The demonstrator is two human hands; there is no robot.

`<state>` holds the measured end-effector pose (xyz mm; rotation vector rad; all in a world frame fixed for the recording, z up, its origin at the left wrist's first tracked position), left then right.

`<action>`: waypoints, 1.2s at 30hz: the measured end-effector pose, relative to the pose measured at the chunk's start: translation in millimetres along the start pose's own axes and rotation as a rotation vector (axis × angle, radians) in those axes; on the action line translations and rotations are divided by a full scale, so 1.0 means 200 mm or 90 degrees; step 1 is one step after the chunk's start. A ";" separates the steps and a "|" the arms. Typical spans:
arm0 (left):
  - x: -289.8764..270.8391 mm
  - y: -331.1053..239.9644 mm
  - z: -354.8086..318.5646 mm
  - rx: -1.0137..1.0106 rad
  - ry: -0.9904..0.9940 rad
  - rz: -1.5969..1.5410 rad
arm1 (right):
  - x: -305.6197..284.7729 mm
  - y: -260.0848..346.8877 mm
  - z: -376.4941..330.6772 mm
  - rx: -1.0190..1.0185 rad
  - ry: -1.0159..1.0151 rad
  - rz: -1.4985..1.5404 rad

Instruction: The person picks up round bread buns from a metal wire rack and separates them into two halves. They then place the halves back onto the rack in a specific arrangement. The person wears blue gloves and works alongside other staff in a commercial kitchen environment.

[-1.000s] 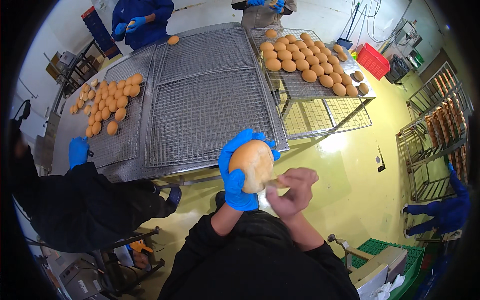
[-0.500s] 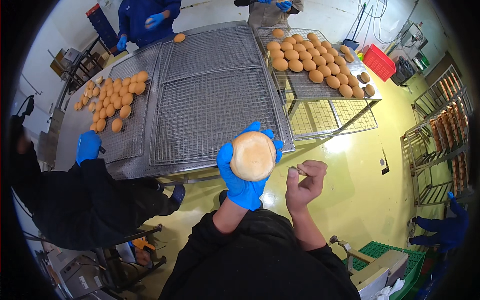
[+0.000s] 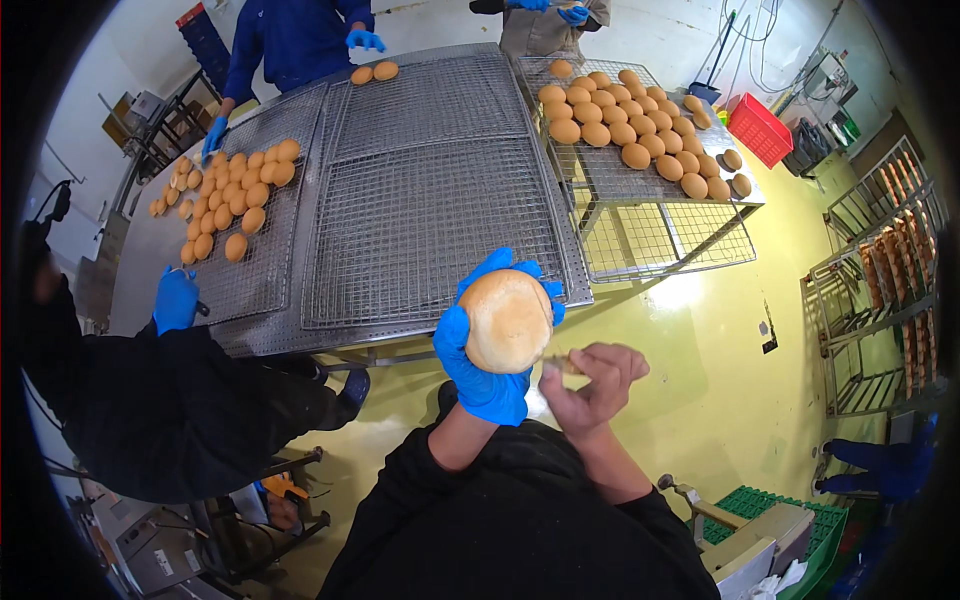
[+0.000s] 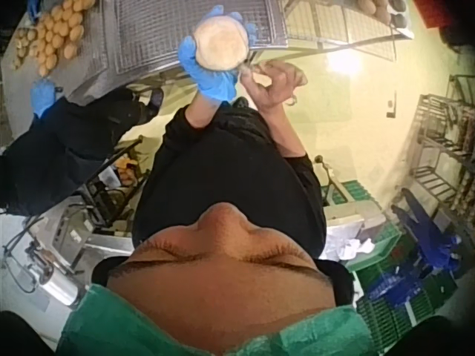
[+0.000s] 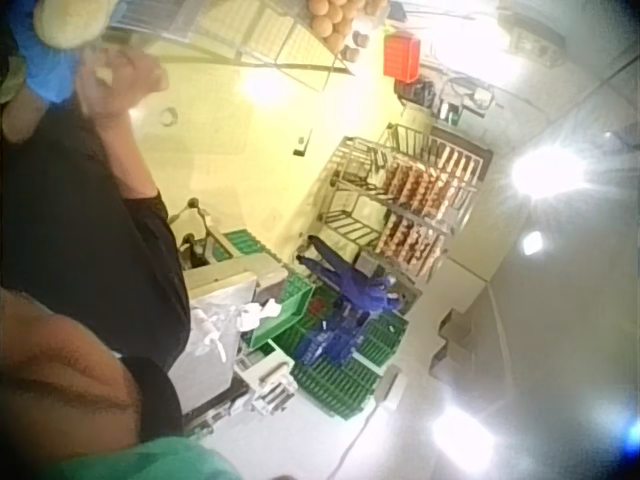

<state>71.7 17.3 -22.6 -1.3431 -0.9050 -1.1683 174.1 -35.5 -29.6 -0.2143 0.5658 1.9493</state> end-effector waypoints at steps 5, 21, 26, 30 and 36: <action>0.00 -0.01 0.00 0.013 0.009 0.023 | 0.01 0.01 0.00 -0.013 -0.016 0.000; 0.01 0.01 -0.02 -0.019 0.006 0.051 | -0.01 0.01 0.00 0.026 -0.005 0.048; -0.02 0.01 -0.03 -0.006 0.073 0.103 | 0.00 -0.01 0.01 0.062 -0.001 0.069; 0.01 0.04 -0.06 -0.008 0.050 0.095 | -0.04 0.01 0.01 0.086 0.019 0.134; -0.02 0.07 -0.03 0.014 0.056 0.137 | 0.01 -0.04 0.05 0.154 0.009 0.158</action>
Point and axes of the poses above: each hand's wrist, its own z-axis towards the middle knuckle, its own x-axis out of the palm, y = z × x, the point moved 1 cm from there along z, towards the middle knuckle, and after that the axes turned 6 degrees about -z, right-handed, at the moved point
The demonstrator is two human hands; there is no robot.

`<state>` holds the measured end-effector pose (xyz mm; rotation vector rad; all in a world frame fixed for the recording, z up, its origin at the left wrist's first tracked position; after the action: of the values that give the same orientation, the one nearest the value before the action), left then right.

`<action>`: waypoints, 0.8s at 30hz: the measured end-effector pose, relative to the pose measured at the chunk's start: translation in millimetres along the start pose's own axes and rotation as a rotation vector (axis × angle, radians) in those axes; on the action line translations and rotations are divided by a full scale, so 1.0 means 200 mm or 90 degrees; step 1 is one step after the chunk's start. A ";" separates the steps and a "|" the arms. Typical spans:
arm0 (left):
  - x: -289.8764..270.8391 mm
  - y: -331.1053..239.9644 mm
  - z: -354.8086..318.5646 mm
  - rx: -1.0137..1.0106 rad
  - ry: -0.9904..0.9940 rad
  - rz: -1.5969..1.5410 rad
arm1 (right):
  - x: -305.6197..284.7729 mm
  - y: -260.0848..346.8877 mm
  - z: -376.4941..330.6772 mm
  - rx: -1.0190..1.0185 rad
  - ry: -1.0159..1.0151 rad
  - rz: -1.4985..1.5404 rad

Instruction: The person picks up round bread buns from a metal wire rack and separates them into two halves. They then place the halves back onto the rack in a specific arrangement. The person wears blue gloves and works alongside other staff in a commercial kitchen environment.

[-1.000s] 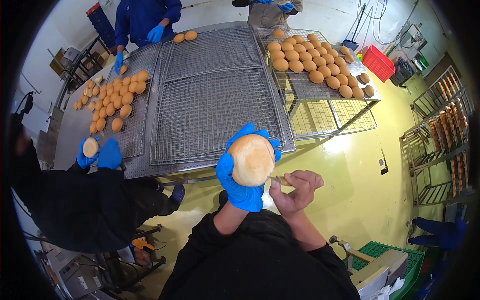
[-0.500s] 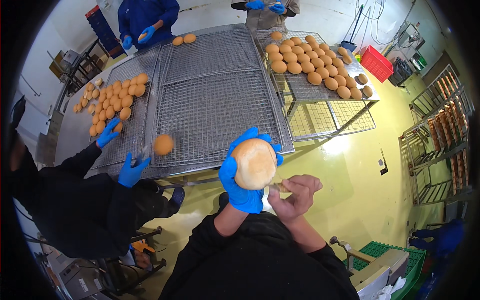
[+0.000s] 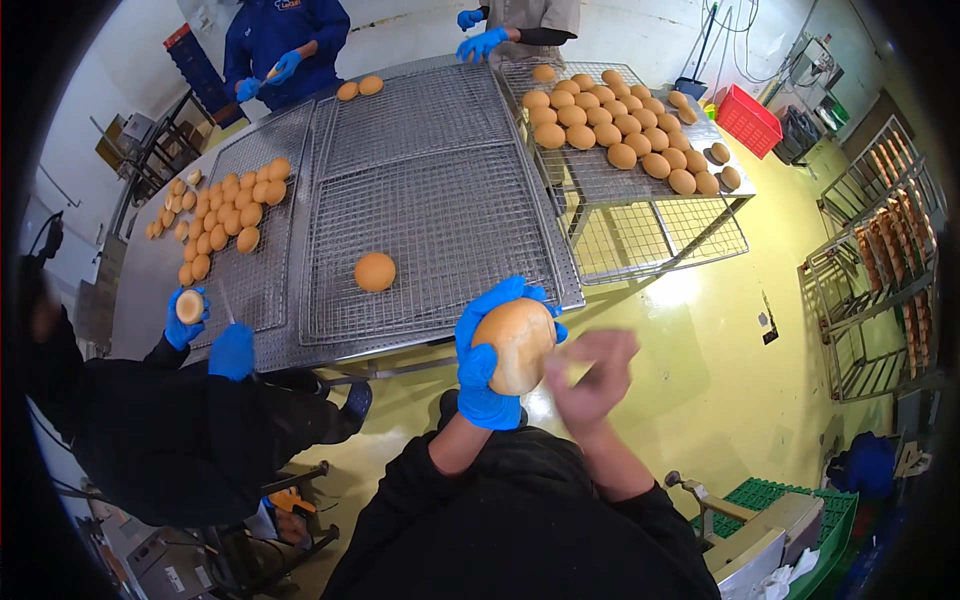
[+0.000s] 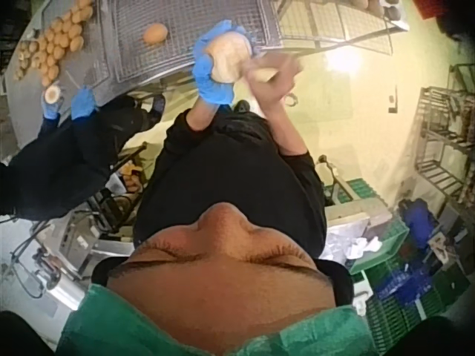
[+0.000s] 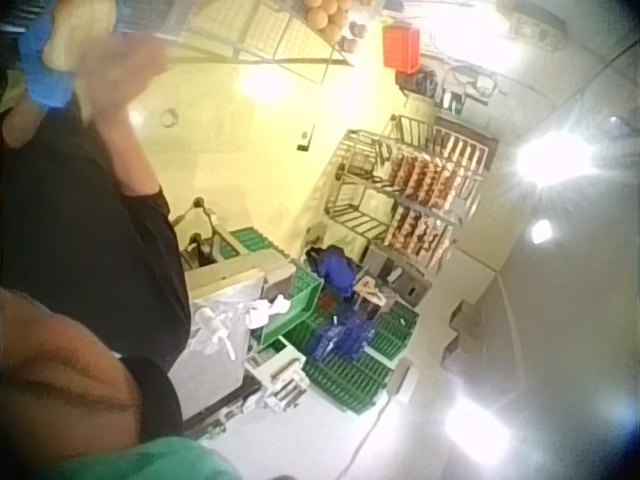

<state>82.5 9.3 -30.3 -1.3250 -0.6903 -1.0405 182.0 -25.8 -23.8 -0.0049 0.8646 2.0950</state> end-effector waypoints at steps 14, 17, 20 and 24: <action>-0.44 0.00 0.32 0.055 0.172 0.869 | 0.23 -0.56 -0.08 0.438 -0.068 0.042; -0.70 -0.10 0.46 -0.019 0.075 1.222 | 0.31 -0.57 -0.09 0.470 -0.005 0.038; -0.95 -0.22 0.61 -0.076 0.070 1.293 | 0.45 -0.58 -0.12 0.493 0.045 0.049; -1.14 -0.36 0.71 0.004 0.110 1.466 | 0.73 -0.55 -0.15 0.427 0.072 0.053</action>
<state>-55.4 199.9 -177.0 -1.0615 0.9963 0.7600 158.2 105.8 -153.5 0.2732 1.6202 1.7959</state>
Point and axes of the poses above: each hand's wrist, its own z-axis towards the middle knuckle, its own x-axis out of the palm, y = z × x, the point moved 1 cm from there along z, towards the middle knuckle, and after that the axes turned 6 degrees about -z, right-handed, at the moved point
